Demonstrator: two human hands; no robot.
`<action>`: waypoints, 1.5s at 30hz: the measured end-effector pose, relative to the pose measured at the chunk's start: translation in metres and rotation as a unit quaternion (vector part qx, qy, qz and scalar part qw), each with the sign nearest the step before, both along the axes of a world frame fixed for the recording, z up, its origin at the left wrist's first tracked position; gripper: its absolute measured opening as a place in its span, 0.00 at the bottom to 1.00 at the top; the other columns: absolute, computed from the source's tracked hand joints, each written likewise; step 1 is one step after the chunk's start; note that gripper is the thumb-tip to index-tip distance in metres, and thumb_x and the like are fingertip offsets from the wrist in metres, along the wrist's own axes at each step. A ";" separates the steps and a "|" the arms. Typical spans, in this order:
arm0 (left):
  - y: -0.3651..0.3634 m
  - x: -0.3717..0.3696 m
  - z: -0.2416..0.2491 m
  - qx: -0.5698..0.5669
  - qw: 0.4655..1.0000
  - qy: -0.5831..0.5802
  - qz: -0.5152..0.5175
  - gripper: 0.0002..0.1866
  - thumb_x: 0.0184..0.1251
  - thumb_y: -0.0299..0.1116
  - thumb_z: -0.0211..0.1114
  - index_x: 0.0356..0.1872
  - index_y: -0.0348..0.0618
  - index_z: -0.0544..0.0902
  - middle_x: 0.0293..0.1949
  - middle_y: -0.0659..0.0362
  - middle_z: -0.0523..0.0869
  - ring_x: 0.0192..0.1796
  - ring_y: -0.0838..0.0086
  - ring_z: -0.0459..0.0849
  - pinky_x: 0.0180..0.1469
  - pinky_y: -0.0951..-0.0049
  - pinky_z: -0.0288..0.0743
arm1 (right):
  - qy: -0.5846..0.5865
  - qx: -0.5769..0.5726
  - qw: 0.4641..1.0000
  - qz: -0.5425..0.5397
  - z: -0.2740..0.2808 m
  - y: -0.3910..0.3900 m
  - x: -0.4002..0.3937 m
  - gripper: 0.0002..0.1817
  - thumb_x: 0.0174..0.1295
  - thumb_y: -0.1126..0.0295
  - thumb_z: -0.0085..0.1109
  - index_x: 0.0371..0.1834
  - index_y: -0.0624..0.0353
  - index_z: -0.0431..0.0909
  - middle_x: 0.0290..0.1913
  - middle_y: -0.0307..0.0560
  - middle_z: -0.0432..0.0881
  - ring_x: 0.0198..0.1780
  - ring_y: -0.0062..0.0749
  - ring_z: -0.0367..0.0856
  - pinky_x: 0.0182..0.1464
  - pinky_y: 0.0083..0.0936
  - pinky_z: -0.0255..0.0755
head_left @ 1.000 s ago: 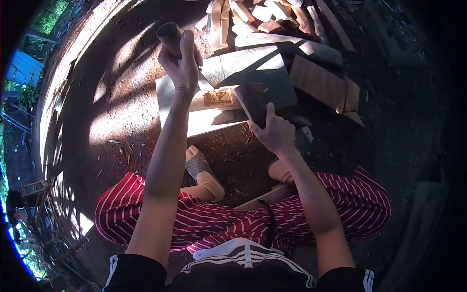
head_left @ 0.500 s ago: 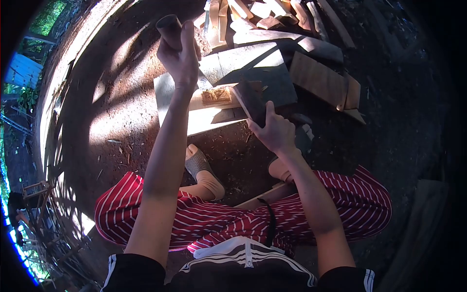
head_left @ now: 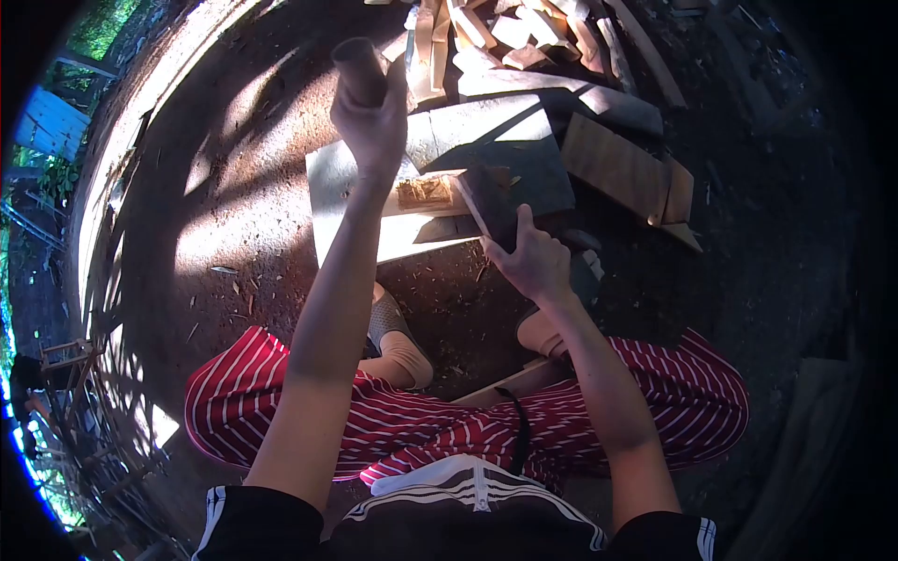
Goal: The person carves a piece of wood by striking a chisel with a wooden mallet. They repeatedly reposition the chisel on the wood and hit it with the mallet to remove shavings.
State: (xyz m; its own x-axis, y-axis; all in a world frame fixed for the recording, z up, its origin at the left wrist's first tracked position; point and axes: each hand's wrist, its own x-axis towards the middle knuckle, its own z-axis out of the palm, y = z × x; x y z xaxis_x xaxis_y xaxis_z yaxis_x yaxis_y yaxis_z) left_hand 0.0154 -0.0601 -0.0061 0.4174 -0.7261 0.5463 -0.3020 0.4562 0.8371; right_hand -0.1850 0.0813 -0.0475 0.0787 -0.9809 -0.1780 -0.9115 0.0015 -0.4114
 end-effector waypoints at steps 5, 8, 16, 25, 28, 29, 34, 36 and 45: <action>0.009 -0.003 0.003 0.044 0.999 0.032 -0.005 0.15 0.59 0.35 0.71 0.41 0.37 0.79 0.29 0.59 0.84 0.31 0.78 0.81 0.36 0.75 0.75 | -0.144 0.012 0.989 -0.042 0.040 -0.032 -0.010 0.37 0.57 0.41 0.58 0.54 0.66 0.69 0.40 0.66 0.83 0.47 0.55 0.84 0.48 0.42 0.76; 0.009 -0.003 -0.004 0.067 0.996 0.049 -0.017 0.15 0.59 0.35 0.70 0.41 0.37 0.79 0.31 0.58 0.84 0.32 0.77 0.82 0.37 0.74 0.76 | -0.379 -0.088 0.921 0.036 0.118 -0.066 0.005 0.36 0.57 0.40 0.59 0.49 0.67 0.72 0.40 0.61 0.84 0.45 0.49 0.85 0.47 0.38 0.76; 0.013 0.001 -0.015 -0.032 0.997 -0.006 -0.066 0.14 0.56 0.31 0.69 0.39 0.33 0.78 0.32 0.57 0.84 0.35 0.76 0.83 0.39 0.73 0.76 | -0.005 -0.142 0.960 0.242 0.211 -0.104 0.055 0.35 0.55 0.40 0.59 0.52 0.63 0.75 0.36 0.53 0.85 0.36 0.40 0.86 0.41 0.33 0.79; 0.020 -0.003 -0.007 -0.031 0.998 -0.032 -0.044 0.13 0.57 0.31 0.69 0.38 0.34 0.78 0.31 0.58 0.84 0.35 0.80 0.81 0.39 0.76 0.75 | 0.001 -0.252 0.944 0.211 0.197 -0.101 0.050 0.30 0.55 0.42 0.62 0.39 0.63 0.82 0.27 0.54 0.85 0.31 0.36 0.88 0.36 0.32 0.82; 0.017 -0.008 -0.003 0.063 0.995 0.055 -0.053 0.14 0.57 0.34 0.70 0.38 0.35 0.79 0.30 0.57 0.84 0.32 0.78 0.81 0.38 0.74 0.75 | -0.179 -0.201 0.926 0.266 0.229 -0.100 0.041 0.25 0.58 0.46 0.62 0.38 0.61 0.83 0.21 0.47 0.84 0.28 0.30 0.87 0.34 0.24 0.82; 0.016 -0.007 -0.007 0.076 0.994 0.056 -0.047 0.14 0.58 0.34 0.70 0.38 0.35 0.79 0.29 0.57 0.84 0.31 0.77 0.81 0.37 0.73 0.75 | -0.241 -0.124 0.926 0.264 0.233 -0.098 0.041 0.23 0.62 0.48 0.59 0.39 0.61 0.82 0.20 0.45 0.84 0.28 0.26 0.87 0.33 0.20 0.81; 0.026 -0.008 -0.008 -0.026 0.998 0.010 -0.059 0.12 0.56 0.29 0.70 0.37 0.34 0.79 0.31 0.59 0.84 0.34 0.79 0.81 0.38 0.74 0.75 | -0.016 -0.085 0.974 0.209 0.206 -0.083 0.039 0.39 0.53 0.38 0.59 0.52 0.67 0.75 0.40 0.60 0.84 0.44 0.44 0.86 0.48 0.41 0.78; 0.023 -0.012 -0.002 -0.013 0.997 0.026 -0.075 0.11 0.57 0.29 0.69 0.37 0.34 0.79 0.31 0.59 0.84 0.34 0.79 0.81 0.37 0.74 0.75 | -0.093 -0.074 0.976 0.184 0.203 -0.082 0.029 0.39 0.53 0.39 0.59 0.51 0.68 0.75 0.41 0.60 0.84 0.43 0.43 0.86 0.47 0.40 0.77; 0.016 -0.009 -0.002 0.048 0.996 0.071 0.028 0.10 0.60 0.33 0.69 0.36 0.37 0.79 0.27 0.58 0.84 0.27 0.78 0.82 0.32 0.73 0.75 | -0.214 0.090 0.972 -0.034 0.033 -0.037 -0.011 0.39 0.53 0.38 0.58 0.53 0.65 0.74 0.42 0.61 0.84 0.47 0.52 0.84 0.50 0.40 0.76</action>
